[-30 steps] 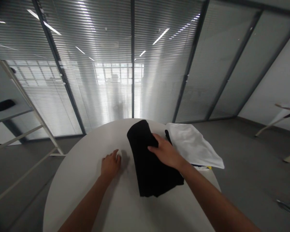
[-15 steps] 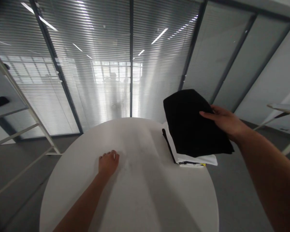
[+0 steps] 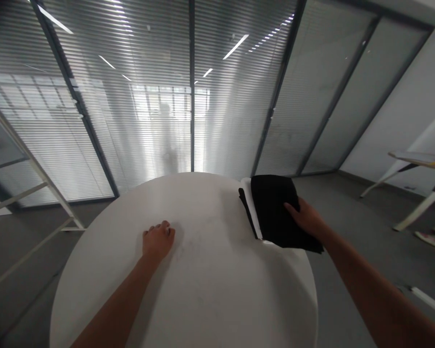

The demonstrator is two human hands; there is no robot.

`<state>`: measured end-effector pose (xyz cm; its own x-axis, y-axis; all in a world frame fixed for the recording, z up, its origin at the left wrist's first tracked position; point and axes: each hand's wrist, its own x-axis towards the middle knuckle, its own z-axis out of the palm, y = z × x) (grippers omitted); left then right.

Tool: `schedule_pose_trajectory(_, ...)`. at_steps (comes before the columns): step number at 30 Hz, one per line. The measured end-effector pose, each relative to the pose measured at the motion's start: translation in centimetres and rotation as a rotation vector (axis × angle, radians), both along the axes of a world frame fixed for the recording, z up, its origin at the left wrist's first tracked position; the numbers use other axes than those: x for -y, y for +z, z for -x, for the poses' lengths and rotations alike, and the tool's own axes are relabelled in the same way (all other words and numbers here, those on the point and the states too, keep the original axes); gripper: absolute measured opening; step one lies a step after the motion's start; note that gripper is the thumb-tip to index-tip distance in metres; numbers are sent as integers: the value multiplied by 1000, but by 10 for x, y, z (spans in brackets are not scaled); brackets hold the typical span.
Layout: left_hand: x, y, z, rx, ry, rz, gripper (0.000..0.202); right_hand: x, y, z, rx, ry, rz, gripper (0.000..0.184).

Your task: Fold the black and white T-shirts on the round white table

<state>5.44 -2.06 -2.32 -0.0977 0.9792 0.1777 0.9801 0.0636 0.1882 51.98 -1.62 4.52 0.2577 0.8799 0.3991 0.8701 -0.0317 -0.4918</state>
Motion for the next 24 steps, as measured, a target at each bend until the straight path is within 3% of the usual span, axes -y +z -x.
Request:
schedule_pose_trajectory(3,0,-1,0,0,-8,1,36,9,8,9,-59,-71,48,46)
schedule_pose_trajectory(9,-2,-4,2,8,-18,-9,35,-2,18,17,-133,-55,-116,58)
schedule_pose_trajectory(12,-3,-5,2,10,-22,-23,33,-19,12,14,-138,-114,32,65)
schedule_pose_trajectory(16,-3,-6,2,19,-23,-15,32,-25,1,17,74,-230,184,61)
schedule_pose_trajectory(20,-2,-6,2,21,-32,-3,34,-6,8,52,298,-267,12,53)
schedule_pose_trajectory(24,2,-3,2,15,-33,21,38,15,19,120,382,-77,-236,43)
